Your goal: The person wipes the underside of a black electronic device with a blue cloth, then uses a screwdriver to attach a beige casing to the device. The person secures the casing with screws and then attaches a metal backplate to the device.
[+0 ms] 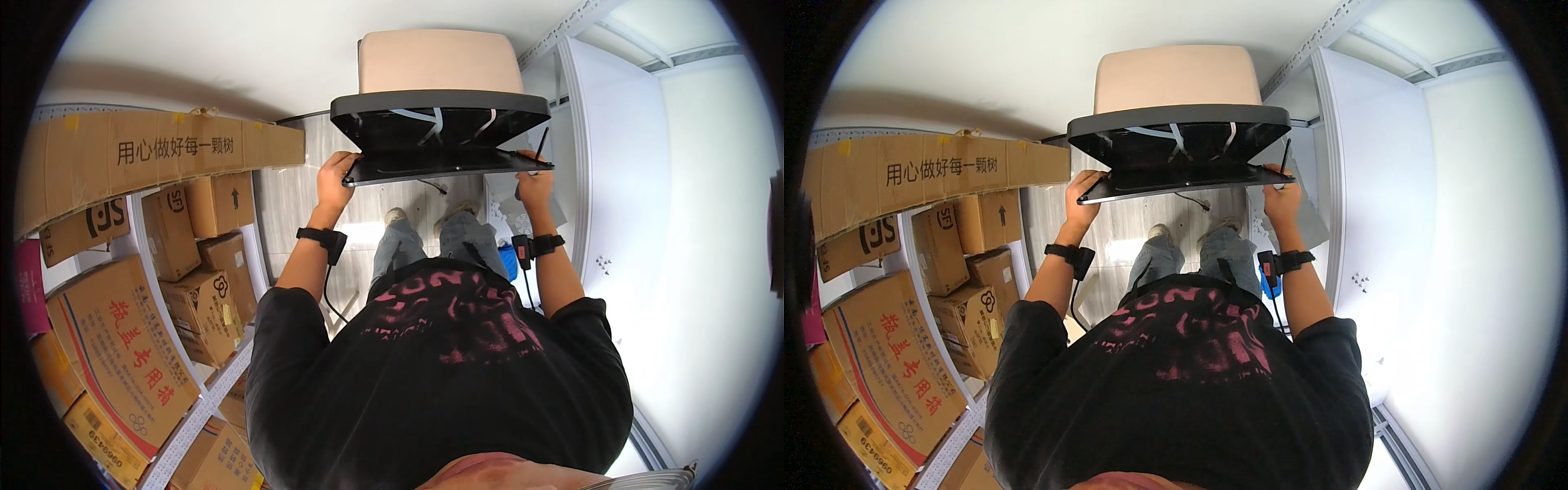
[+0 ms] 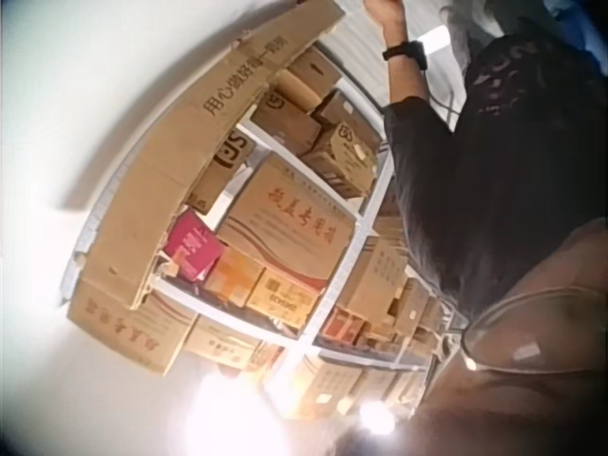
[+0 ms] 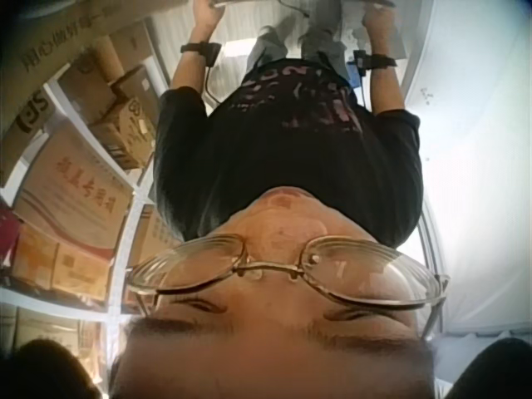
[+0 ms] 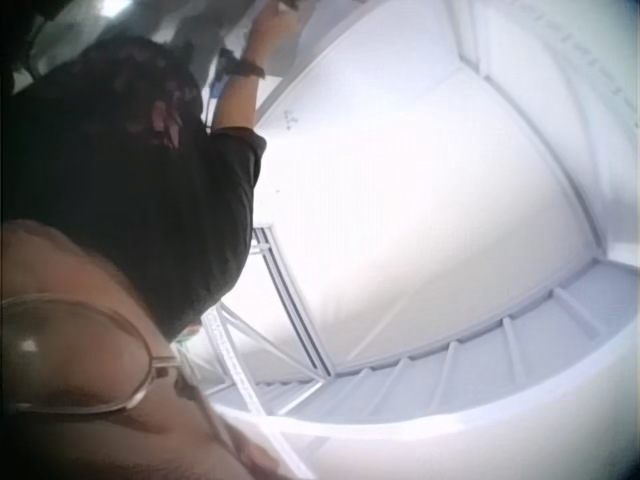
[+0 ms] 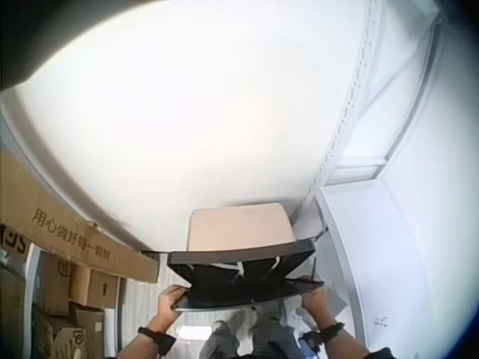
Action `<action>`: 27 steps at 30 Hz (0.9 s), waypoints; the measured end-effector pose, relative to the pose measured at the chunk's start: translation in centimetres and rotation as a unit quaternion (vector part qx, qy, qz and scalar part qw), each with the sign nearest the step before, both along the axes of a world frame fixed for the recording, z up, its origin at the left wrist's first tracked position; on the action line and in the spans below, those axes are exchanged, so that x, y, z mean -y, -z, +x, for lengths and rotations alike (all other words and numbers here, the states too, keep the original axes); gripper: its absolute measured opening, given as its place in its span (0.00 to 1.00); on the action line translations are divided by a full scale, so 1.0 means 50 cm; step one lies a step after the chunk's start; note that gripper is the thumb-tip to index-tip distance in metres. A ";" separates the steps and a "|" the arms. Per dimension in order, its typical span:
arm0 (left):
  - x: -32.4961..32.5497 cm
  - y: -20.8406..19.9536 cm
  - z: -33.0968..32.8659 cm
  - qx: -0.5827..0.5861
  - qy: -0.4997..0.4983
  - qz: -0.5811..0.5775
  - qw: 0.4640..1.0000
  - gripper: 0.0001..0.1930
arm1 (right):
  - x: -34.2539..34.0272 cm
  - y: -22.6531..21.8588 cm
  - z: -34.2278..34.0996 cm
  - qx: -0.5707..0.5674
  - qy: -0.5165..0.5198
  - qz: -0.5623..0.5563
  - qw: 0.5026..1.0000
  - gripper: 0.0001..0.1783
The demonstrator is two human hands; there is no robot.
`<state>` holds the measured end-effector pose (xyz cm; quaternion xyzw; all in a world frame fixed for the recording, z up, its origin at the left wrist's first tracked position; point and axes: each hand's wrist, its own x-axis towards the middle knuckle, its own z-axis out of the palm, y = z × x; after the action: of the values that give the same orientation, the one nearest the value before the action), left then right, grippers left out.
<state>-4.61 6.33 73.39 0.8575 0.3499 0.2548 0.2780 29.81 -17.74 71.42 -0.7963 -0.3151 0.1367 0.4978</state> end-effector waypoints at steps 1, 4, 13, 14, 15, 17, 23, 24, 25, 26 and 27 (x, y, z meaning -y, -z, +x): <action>0.000 0.000 0.001 -0.003 -0.003 0.005 1.000 0.14 | -0.006 -0.008 -0.003 -0.007 0.009 -0.007 1.000 0.15; 0.001 0.001 0.008 -0.007 -0.020 0.003 1.000 0.15 | -0.022 -0.029 -0.010 -0.030 0.031 -0.022 0.999 0.13; 0.000 0.023 0.034 -0.002 -0.113 0.025 0.993 0.05 | -0.063 -0.039 -0.023 -0.035 0.085 0.010 0.996 0.11; 0.001 0.026 0.038 0.018 -0.113 0.016 0.993 0.05 | -0.066 -0.040 -0.026 -0.030 0.094 0.010 0.995 0.11; -0.001 0.027 0.041 0.037 -0.112 0.007 0.993 0.05 | -0.069 -0.043 -0.030 -0.058 0.106 0.009 0.993 0.13; -0.003 0.031 0.049 0.063 -0.112 0.002 0.992 0.05 | -0.074 -0.018 -0.024 -0.012 0.125 0.026 0.992 0.13; 0.014 0.036 0.051 0.052 -0.165 0.000 0.985 0.09 | -0.093 -0.032 -0.046 -0.093 0.144 0.081 0.982 0.14; 0.016 0.043 0.054 0.069 -0.177 -0.028 0.981 0.09 | -0.092 -0.034 -0.046 -0.095 0.151 0.087 0.980 0.13; 0.019 0.043 0.057 0.083 -0.190 -0.054 0.977 0.10 | -0.097 -0.031 -0.052 -0.102 0.156 0.095 0.978 0.13; 0.022 0.042 0.061 0.097 -0.203 -0.080 0.971 0.11 | -0.098 -0.025 -0.053 -0.100 0.161 0.101 0.977 0.13; 0.023 0.042 0.063 0.110 -0.209 -0.101 0.967 0.14 | -0.097 -0.017 -0.049 -0.098 0.166 0.107 0.975 0.13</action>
<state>-1.44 5.20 71.31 0.6998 0.5126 0.3632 0.3401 27.35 -12.88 72.29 -0.7626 -0.1413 0.0950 0.6241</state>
